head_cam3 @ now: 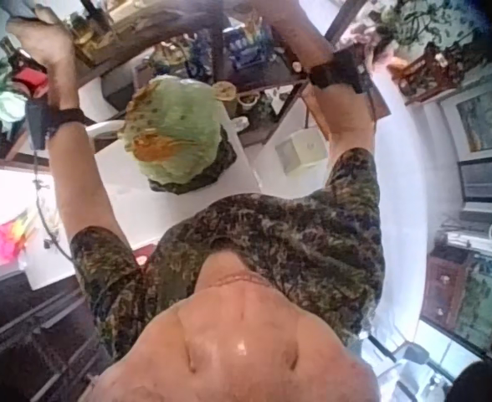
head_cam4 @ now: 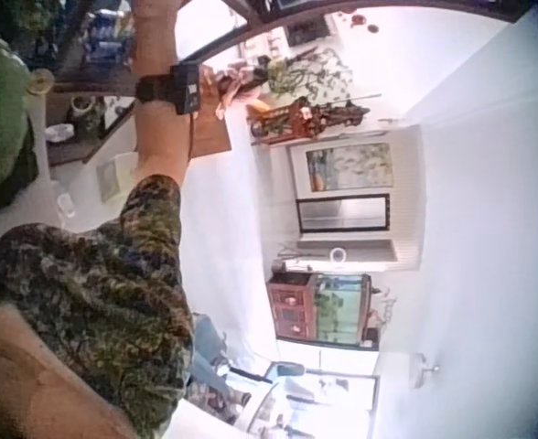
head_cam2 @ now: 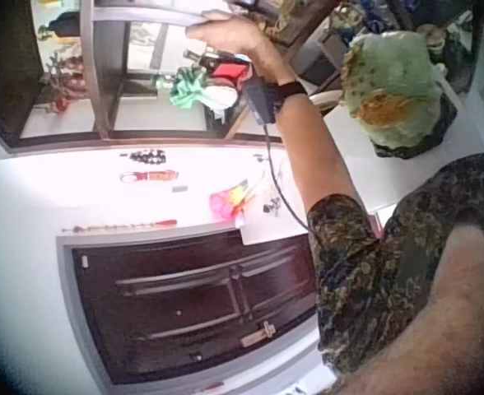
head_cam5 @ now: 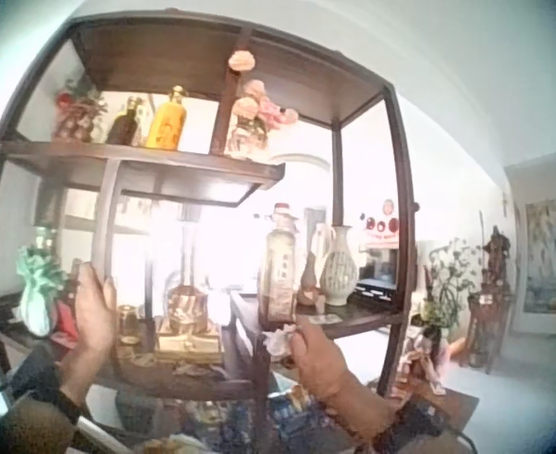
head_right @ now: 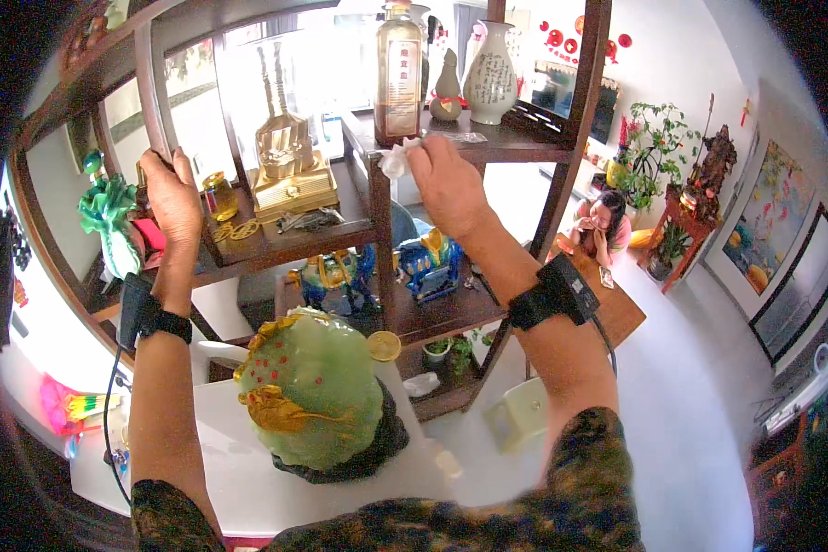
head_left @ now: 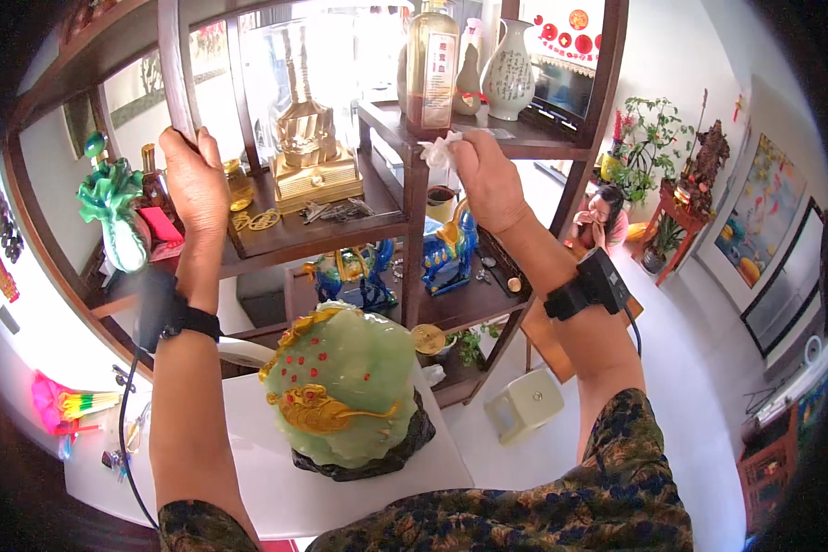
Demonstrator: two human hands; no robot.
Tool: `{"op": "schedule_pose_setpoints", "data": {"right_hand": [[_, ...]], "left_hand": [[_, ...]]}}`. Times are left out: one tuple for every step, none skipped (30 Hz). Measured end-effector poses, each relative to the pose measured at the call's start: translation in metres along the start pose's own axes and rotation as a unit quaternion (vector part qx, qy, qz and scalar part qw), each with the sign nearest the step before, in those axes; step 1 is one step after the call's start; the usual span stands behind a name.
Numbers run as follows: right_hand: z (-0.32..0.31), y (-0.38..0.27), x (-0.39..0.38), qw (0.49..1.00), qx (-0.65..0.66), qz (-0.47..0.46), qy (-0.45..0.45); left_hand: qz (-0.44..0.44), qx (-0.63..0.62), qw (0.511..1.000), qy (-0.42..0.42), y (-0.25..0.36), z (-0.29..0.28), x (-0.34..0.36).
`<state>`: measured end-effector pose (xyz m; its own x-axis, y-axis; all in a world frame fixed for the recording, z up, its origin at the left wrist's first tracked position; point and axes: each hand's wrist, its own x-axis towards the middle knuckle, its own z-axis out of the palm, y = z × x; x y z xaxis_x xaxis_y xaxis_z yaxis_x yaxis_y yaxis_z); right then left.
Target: The recorder uses a cloth to wipe down various decorative items and the surfaces of a wooden shelf unit.
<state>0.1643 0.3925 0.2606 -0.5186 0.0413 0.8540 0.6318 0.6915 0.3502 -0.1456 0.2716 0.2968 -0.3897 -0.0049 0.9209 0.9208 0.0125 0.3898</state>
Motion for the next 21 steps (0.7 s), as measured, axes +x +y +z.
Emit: {"op": "schedule_pose_setpoints", "data": {"right_hand": [[0.000, 0.005, -0.006, 1.000, 0.026, 0.017, 0.007], [0.000, 0.011, -0.012, 0.999, 0.027, 0.018, 0.006], [0.000, 0.018, -0.019, 0.999, 0.032, 0.041, -0.012], [-0.001, 0.024, -0.025, 0.997, 0.036, 0.065, -0.030], [-0.001, 0.030, -0.029, 0.995, 0.039, 0.092, -0.023], [-0.002, 0.039, -0.031, 0.995, 0.040, 0.094, -0.024], [-0.003, 0.048, -0.035, 0.995, 0.021, 0.091, -0.017], [-0.003, 0.057, -0.038, 0.996, 0.003, 0.088, -0.010], [-0.001, 0.066, -0.044, 0.996, 0.007, 0.087, -0.007], [0.001, 0.074, -0.049, 0.996, 0.009, 0.088, -0.008], [0.002, 0.081, -0.053, 0.993, 0.008, 0.117, 0.010], [0.002, 0.088, -0.056, 0.989, 0.006, 0.145, 0.027], [0.001, 0.096, -0.059, 0.987, 0.008, 0.146, 0.062], [-0.001, 0.103, -0.064, 0.984, 0.017, 0.162, 0.068], [-0.003, 0.113, -0.068, 0.985, 0.016, 0.145, 0.087], [0.001, 0.124, -0.073, 0.986, 0.020, 0.129, 0.106], [0.000, 0.133, -0.077, 0.981, 0.037, 0.171, 0.085], [0.000, 0.142, -0.080, 0.978, 0.018, 0.180, 0.100], [-0.001, 0.147, -0.083, 0.979, 0.013, 0.180, 0.099], [-0.003, 0.151, -0.086, 0.979, 0.012, 0.180, 0.100], [0.000, 0.162, -0.091, 0.978, 0.026, 0.186, 0.086]], "left_hand": [[0.002, 0.007, 1.000, 0.004, 0.000, 0.000, 0.000], [0.004, 0.013, 1.000, 0.009, 0.000, 0.001, -0.001], [0.012, 0.011, 1.000, 0.010, -0.002, 0.002, -0.001], [0.012, 0.011, 1.000, 0.008, -0.003, 0.002, -0.001], [0.012, 0.013, 1.000, 0.010, -0.004, 0.002, 0.000], [0.013, 0.016, 1.000, 0.012, -0.003, 0.002, 0.000], [-0.002, 0.020, 1.000, 0.006, 0.000, 0.001, -0.001], [-0.002, 0.020, 1.000, 0.002, 0.000, 0.002, -0.001], [0.002, 0.022, 1.000, 0.003, -0.002, 0.003, 0.000], [0.005, 0.028, 1.000, 0.005, -0.005, 0.002, 0.000], [0.007, 0.029, 1.000, 0.005, -0.006, 0.002, 0.000], [0.007, 0.031, 0.999, 0.004, -0.007, 0.003, 0.001], [0.012, 0.029, 0.999, 0.009, -0.007, 0.004, 0.001], [0.016, 0.027, 0.999, 0.013, -0.008, 0.005, 0.001], [0.003, 0.030, 1.000, 0.008, -0.008, 0.005, 0.002], [0.002, 0.035, 0.999, 0.006, -0.013, 0.006, 0.002], [0.006, 0.028, 1.000, 0.006, -0.017, 0.006, 0.004], [0.009, 0.021, 1.000, 0.007, -0.018, 0.006, 0.004], [-0.006, 0.035, 0.999, 0.005, -0.019, 0.010, 0.002], [-0.007, 0.041, 0.999, -0.001, -0.019, 0.009, 0.001], [0.007, 0.038, 0.999, 0.009, -0.019, 0.009, 0.002]]}}
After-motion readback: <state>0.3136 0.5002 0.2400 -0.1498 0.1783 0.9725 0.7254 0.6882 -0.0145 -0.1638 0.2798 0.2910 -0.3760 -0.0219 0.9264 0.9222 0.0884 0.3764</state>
